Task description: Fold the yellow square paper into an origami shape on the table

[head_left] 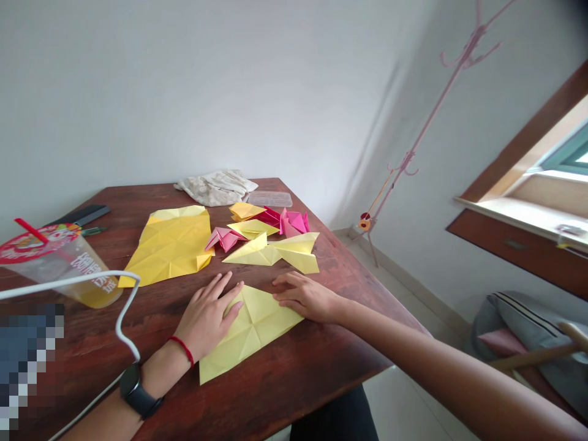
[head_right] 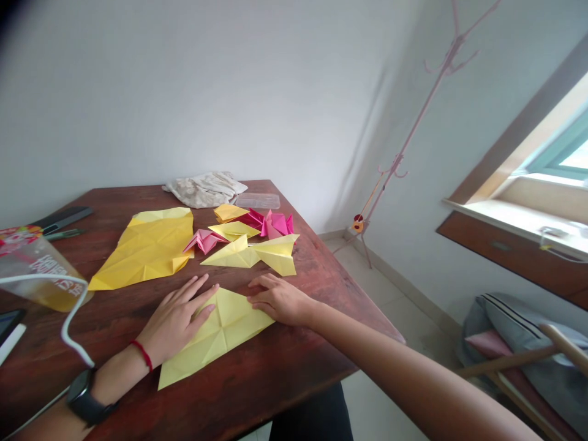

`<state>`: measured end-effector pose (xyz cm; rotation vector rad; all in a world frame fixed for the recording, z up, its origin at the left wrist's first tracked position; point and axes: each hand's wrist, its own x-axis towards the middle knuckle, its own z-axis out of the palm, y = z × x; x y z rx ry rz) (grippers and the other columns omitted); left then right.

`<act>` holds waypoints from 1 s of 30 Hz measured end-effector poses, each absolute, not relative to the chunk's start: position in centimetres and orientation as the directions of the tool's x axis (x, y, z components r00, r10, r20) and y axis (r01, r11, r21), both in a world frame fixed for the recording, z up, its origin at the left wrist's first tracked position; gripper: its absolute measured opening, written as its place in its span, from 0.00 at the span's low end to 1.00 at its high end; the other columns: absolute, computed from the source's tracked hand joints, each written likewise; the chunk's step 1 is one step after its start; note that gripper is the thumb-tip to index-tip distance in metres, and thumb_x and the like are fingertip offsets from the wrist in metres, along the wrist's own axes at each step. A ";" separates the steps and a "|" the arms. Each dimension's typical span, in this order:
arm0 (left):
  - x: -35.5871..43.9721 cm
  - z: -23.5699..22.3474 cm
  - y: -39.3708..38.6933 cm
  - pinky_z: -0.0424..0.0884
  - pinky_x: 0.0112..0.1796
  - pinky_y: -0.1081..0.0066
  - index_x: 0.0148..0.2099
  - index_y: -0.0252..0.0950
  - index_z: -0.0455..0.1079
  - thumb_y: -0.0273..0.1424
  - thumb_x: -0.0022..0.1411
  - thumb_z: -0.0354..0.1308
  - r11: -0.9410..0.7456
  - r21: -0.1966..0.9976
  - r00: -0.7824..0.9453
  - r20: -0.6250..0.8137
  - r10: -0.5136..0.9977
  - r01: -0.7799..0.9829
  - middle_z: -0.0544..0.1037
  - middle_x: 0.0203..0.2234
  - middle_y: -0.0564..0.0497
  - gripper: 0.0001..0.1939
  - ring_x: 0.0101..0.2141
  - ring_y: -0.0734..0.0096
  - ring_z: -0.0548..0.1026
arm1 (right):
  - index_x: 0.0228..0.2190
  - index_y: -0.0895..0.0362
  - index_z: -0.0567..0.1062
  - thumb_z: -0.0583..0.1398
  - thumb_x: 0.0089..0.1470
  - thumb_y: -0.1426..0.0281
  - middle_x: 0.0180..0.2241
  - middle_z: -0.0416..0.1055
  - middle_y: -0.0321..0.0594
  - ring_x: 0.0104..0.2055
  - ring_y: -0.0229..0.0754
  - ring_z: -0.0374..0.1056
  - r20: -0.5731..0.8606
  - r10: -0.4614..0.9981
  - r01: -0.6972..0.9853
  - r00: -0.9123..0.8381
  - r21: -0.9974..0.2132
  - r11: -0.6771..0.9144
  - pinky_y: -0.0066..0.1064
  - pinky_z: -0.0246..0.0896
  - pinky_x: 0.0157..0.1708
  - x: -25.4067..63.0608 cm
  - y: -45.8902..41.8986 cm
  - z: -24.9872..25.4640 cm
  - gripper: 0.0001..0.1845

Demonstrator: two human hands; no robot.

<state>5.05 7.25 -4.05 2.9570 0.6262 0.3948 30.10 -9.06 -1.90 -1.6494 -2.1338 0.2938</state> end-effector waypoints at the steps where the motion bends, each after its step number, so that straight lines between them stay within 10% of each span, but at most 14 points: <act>1: 5.1 -4.0 7.2 0.67 0.59 0.47 0.66 0.42 0.70 0.42 0.73 0.48 -0.910 0.143 0.883 0.224 0.412 0.388 0.66 0.67 0.40 0.25 0.66 0.46 0.63 | 0.49 0.54 0.82 0.57 0.68 0.64 0.57 0.70 0.49 0.59 0.49 0.67 0.193 0.962 0.872 -0.193 -0.415 0.258 0.42 0.64 0.61 30.2 -9.6 -1.7 0.16; 14: 4.9 -3.9 6.8 0.66 0.59 0.47 0.65 0.42 0.71 0.41 0.73 0.49 -0.896 0.200 0.863 0.251 0.439 0.397 0.67 0.66 0.40 0.24 0.66 0.47 0.64 | 0.50 0.53 0.81 0.55 0.68 0.66 0.57 0.70 0.50 0.59 0.51 0.67 0.206 0.978 0.902 -0.033 -0.415 0.118 0.44 0.63 0.62 28.4 -13.1 -0.9 0.16; 23: 4.9 -3.9 6.8 0.65 0.59 0.46 0.63 0.41 0.72 0.43 0.73 0.49 -0.887 0.251 0.856 0.261 0.447 0.387 0.67 0.66 0.40 0.23 0.66 0.46 0.63 | 0.33 0.58 0.82 0.58 0.67 0.63 0.42 0.77 0.48 0.48 0.50 0.73 0.090 0.994 0.967 0.065 -0.252 -0.041 0.41 0.67 0.50 26.0 -8.4 1.0 0.16; 30: 4.6 -3.9 7.0 0.65 0.60 0.46 0.61 0.41 0.73 0.43 0.72 0.51 -0.875 0.295 0.844 0.271 0.462 0.384 0.66 0.67 0.42 0.22 0.67 0.48 0.62 | 0.30 0.55 0.78 0.73 0.47 0.52 0.39 0.75 0.43 0.41 0.49 0.73 -0.072 0.994 0.971 -0.077 -0.232 0.058 0.35 0.66 0.40 23.9 -2.6 2.2 0.20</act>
